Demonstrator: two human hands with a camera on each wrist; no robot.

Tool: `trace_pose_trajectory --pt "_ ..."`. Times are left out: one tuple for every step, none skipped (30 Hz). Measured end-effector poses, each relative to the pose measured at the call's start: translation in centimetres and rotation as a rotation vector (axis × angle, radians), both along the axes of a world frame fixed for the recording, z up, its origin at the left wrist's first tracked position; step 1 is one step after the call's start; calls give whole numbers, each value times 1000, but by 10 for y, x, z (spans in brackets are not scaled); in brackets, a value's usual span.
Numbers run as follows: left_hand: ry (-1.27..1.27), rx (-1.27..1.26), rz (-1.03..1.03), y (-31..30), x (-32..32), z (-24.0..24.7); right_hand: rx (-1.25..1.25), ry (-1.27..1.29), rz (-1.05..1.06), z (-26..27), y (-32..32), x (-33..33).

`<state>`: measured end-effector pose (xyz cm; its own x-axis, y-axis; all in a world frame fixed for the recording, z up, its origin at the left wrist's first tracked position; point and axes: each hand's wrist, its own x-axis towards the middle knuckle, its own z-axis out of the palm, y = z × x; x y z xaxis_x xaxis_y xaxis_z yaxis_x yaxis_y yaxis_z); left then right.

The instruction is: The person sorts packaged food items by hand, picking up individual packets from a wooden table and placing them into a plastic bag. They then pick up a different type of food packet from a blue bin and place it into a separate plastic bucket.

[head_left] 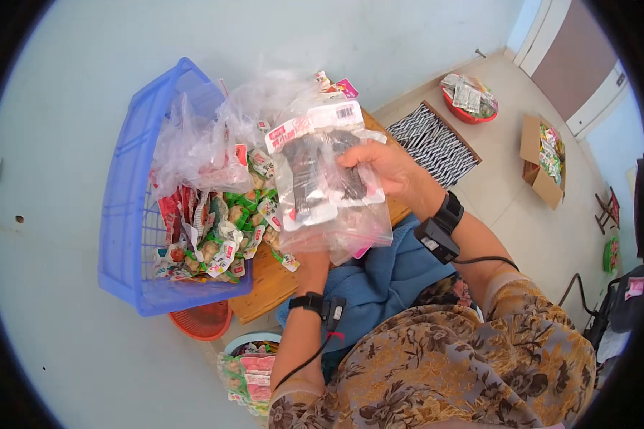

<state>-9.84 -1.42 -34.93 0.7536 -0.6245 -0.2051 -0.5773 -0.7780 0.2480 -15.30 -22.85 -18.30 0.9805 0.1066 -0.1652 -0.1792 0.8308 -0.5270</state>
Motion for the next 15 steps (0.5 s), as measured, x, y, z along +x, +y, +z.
trace_pose_trajectory --pt "8 -98 14 4 1 -12 -3 -15 25 -7 2 0" --pt "16 -196 29 14 0 -23 -11 -12 26 -12 3 -4" --pt "26 -293 42 26 -3 -36 -8 -35 38 -12 6 -8" --pt "37 -387 55 37 -6 -46 -2 -58 49 -12 10 -13" --pt "44 -481 68 42 -5 -57 -7 -56 48 -12 11 -16" --pt "53 -572 82 30 8 -61 -22 -55 39 -14 14 -19" --pt "62 -661 97 36 11 -69 -35 -53 32 -17 16 -21" --pt "70 -748 116 41 10 -79 -47 -50 27 -20 18 -23" --pt "69 -746 120 42 6 -61 -44 -49 31 -24 19 -24" --pt "5 -775 102 40 -2 -15 -34 -40 25 -30 19 -26" --pt "-61 -804 85 36 -9 32 -25 -32 20 -34 19 -27" --pt "-127 -832 68 37 -14 57 -21 -32 27 -36 20 -28" --pt "-163 -784 62 42 -16 61 -25 -10 15 -37 21 -31" --pt "-164 -781 66 49 -20 64 -30 12 0 -39 23 -33" --pt "-153 -836 78 55 -26 68 -27 15 2 -44 23 -33"
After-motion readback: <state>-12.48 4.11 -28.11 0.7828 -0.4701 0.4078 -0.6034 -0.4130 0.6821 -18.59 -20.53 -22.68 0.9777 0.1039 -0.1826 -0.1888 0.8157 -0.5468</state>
